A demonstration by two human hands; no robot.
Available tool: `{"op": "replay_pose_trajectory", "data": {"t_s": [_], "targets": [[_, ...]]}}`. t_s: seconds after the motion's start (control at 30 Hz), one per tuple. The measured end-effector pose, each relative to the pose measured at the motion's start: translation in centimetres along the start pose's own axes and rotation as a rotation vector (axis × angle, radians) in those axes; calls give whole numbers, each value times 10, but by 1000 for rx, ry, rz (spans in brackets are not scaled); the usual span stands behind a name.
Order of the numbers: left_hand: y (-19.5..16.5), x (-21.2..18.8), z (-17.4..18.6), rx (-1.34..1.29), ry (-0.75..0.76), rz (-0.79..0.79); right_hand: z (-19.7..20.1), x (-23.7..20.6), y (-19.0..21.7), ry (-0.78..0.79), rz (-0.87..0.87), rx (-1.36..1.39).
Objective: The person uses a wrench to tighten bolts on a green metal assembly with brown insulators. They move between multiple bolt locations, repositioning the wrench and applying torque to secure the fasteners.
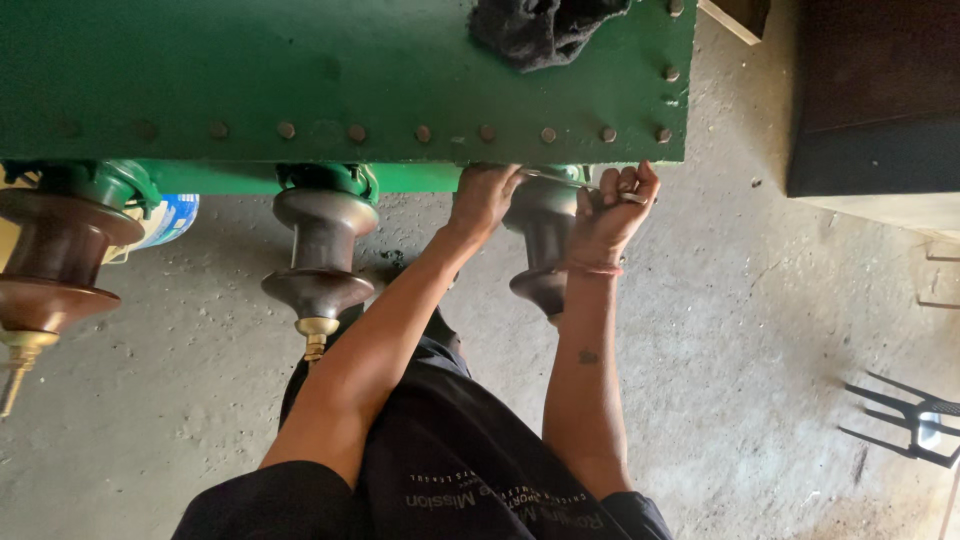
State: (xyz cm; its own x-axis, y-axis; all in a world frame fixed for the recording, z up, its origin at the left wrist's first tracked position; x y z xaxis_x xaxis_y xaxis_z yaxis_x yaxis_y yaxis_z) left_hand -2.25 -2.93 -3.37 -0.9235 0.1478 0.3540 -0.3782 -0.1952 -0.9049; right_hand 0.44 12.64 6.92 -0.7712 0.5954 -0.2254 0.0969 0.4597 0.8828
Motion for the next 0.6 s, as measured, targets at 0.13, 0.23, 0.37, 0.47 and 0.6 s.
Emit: {"op": "replay_pose_trajectory", "data": {"t_s": [0.13,0.23,0.37,0.47,0.6], "targets": [[4,-1,-4,2,32,7,9,6,1,-26,-49,31],[5,0,-6,12,26,28,11,3,-5,-31,121,-89],[4,0,-4,117,-5,-10,13,10,-11,-67,37,-94],[2,0,-3,75,-12,-11,19,17,-4,-161,-42,-117],[8,-6,-8,1,7,71,8,-14,-21,28,135,-430]]}}
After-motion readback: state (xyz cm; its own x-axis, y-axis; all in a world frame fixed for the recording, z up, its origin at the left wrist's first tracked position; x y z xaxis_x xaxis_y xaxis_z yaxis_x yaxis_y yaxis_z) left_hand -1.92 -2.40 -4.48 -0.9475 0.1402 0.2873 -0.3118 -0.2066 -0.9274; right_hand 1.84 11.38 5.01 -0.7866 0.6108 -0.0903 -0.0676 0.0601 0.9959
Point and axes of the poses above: each hand's wrist, its own x-axis towards the middle knuckle, its own z-axis out of the back of the hand, y = z × x, the point moved 2 cm from there along x, towards the middle knuckle, and after that the axes turned 1 degree about -z, right-handed, at the moved point
